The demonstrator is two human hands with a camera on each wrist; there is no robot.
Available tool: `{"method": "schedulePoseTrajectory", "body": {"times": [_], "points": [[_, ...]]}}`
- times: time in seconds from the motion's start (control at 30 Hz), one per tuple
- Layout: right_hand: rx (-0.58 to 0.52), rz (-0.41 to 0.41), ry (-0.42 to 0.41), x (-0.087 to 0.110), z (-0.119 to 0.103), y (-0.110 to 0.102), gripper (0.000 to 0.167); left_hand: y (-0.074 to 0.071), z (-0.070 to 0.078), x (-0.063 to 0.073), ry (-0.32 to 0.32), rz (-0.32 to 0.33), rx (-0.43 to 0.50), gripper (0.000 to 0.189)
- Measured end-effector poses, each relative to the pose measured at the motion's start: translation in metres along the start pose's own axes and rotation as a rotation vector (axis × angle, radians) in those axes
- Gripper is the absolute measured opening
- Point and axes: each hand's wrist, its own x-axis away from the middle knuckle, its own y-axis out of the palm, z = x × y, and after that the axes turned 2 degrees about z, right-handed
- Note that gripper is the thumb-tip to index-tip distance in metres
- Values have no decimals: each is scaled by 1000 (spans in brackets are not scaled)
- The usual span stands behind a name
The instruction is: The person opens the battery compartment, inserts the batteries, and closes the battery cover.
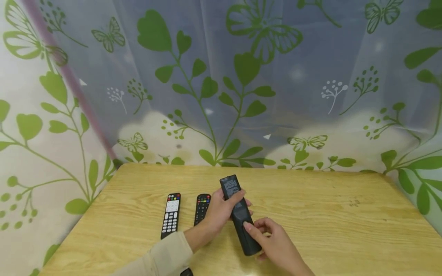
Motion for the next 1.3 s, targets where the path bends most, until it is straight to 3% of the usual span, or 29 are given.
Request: {"method": "schedulePoseTrajectory", "body": {"times": [0.1, 0.23, 0.57, 0.83, 0.93, 1.1, 1.2, 1.3], "points": [[-64, -147, 50, -1, 5, -4, 61, 0, 0, 1, 5, -10, 8, 31], [-83, -232, 74, -2, 9, -7, 67, 1, 1, 2, 19, -33, 17, 28], [-96, -239, 44, -2, 8, -8, 58, 3, 1, 2, 35, -63, 23, 27], [-81, -187, 25, -1, 9, -7, 53, 1, 2, 2, 29, -87, 6, 32], [-21, -111, 23, 0, 7, -4, 54, 2, 3, 1, 24, -96, 12, 33], [243, 166, -56, 6, -5, 4, 65, 2, 2, -1, 31, -39, 12, 33], [388, 330, -218, 13, -11, 9, 68, 1, 1, -3, 24, 13, 20, 33], [522, 461, -445, 17, -12, 15, 59, 0, -1, -4, 14, 38, 22, 34]]}}
